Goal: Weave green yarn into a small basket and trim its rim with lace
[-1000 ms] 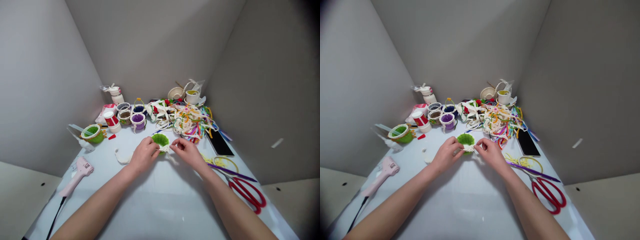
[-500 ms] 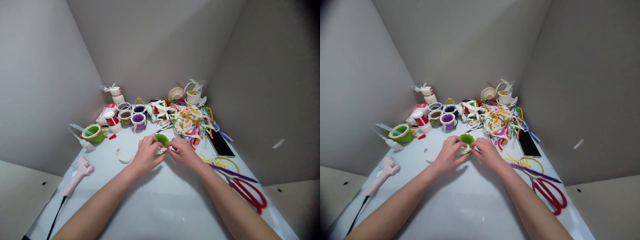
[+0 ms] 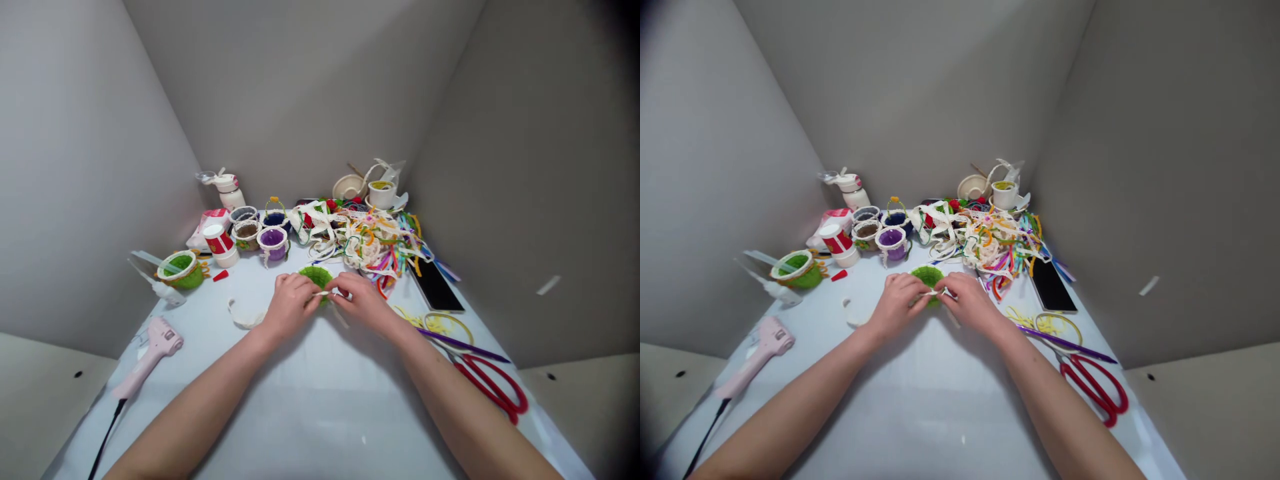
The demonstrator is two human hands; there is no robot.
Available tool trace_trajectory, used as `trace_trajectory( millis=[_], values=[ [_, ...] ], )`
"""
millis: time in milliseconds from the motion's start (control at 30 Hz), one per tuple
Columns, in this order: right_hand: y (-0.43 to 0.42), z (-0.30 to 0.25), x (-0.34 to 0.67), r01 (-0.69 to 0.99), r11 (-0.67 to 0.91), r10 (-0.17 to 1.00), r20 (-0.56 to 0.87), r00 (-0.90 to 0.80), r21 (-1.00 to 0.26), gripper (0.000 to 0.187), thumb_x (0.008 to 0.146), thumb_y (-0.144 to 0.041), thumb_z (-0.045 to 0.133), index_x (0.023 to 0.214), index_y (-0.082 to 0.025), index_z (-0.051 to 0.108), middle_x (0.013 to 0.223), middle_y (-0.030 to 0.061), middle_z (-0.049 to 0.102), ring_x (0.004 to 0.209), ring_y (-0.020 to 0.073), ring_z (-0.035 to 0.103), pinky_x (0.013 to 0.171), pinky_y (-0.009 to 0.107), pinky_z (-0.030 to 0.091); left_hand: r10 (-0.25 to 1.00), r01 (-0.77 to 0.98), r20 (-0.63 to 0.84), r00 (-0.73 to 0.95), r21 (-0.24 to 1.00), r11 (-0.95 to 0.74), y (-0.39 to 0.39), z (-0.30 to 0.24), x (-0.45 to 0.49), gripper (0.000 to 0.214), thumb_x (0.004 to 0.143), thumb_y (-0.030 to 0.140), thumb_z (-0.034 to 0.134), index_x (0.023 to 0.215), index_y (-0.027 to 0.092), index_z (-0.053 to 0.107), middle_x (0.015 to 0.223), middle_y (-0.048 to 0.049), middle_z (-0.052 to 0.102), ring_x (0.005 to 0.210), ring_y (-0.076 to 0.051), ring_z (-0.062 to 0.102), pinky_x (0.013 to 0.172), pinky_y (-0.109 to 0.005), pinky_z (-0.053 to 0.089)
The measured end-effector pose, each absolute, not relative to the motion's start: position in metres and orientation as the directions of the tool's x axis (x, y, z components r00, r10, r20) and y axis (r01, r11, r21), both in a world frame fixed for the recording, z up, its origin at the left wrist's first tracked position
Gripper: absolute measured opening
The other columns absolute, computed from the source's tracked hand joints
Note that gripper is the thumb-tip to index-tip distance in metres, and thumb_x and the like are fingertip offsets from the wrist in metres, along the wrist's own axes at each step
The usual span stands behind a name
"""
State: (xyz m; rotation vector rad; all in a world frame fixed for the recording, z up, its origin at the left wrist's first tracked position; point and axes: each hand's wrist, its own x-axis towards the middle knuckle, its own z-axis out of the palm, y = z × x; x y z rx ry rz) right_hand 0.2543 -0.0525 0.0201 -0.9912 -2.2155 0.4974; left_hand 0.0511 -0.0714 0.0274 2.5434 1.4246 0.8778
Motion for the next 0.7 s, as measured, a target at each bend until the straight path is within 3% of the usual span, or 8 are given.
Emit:
trace_trajectory(
  millis=[167, 300, 500, 700],
  values=[
    [-0.037, 0.042, 0.251, 0.439, 0.501, 0.860, 0.374, -0.347, -0.746, 0.026, 0.083, -0.023, 0.063, 0.109, -0.019, 0.063, 0.066, -0.0053, 0.044, 0.062, 0.0116, 0.045, 0.062, 0.024, 0.037, 0.838, 0.595, 0.401, 0.370, 0.591, -0.545, -0.039, 0.042, 0.036, 0.015, 0.087, 0.029, 0.060, 0.081, 0.018, 0.068, 0.082, -0.0031, 0.069, 0.079, -0.017, 0.061, 0.075, -0.031, 0.044],
    [-0.032, 0.052, 0.247, 0.439, 0.483, 0.871, 0.361, -0.334, -0.758, 0.023, 0.085, -0.026, 0.059, 0.106, -0.019, 0.064, 0.066, -0.0049, 0.045, 0.061, 0.0113, 0.044, 0.061, 0.024, 0.037, 0.867, 0.536, 0.378, 0.326, 0.681, -0.499, -0.029, 0.044, 0.031, 0.014, 0.085, 0.028, 0.061, 0.080, 0.017, 0.068, 0.083, -0.0032, 0.069, 0.078, -0.016, 0.063, 0.072, -0.028, 0.047],
    [-0.032, 0.033, 0.240, 0.482, 0.576, 0.814, 0.407, -0.414, -0.661, 0.014, 0.083, -0.022, 0.063, 0.095, -0.018, 0.067, 0.075, -0.0006, 0.056, 0.068, 0.0125, 0.049, 0.065, 0.025, 0.038, 0.819, 0.591, 0.436, 0.375, 0.568, -0.573, -0.037, 0.033, 0.034, 0.010, 0.085, 0.025, 0.062, 0.081, 0.019, 0.069, 0.081, -0.0025, 0.070, 0.079, -0.017, 0.062, 0.078, -0.032, 0.044],
    [-0.039, 0.017, 0.242, 0.468, 0.656, 0.752, 0.458, -0.475, -0.592, 0.009, 0.088, -0.020, 0.059, 0.087, -0.017, 0.068, 0.071, 0.0001, 0.056, 0.068, 0.0134, 0.050, 0.065, 0.026, 0.036, 0.748, 0.637, 0.526, 0.405, 0.425, -0.643, -0.051, 0.018, 0.035, 0.012, 0.089, 0.028, 0.059, 0.086, 0.020, 0.068, 0.085, -0.0042, 0.069, 0.087, -0.018, 0.061, 0.086, -0.037, 0.038]
  ],
)
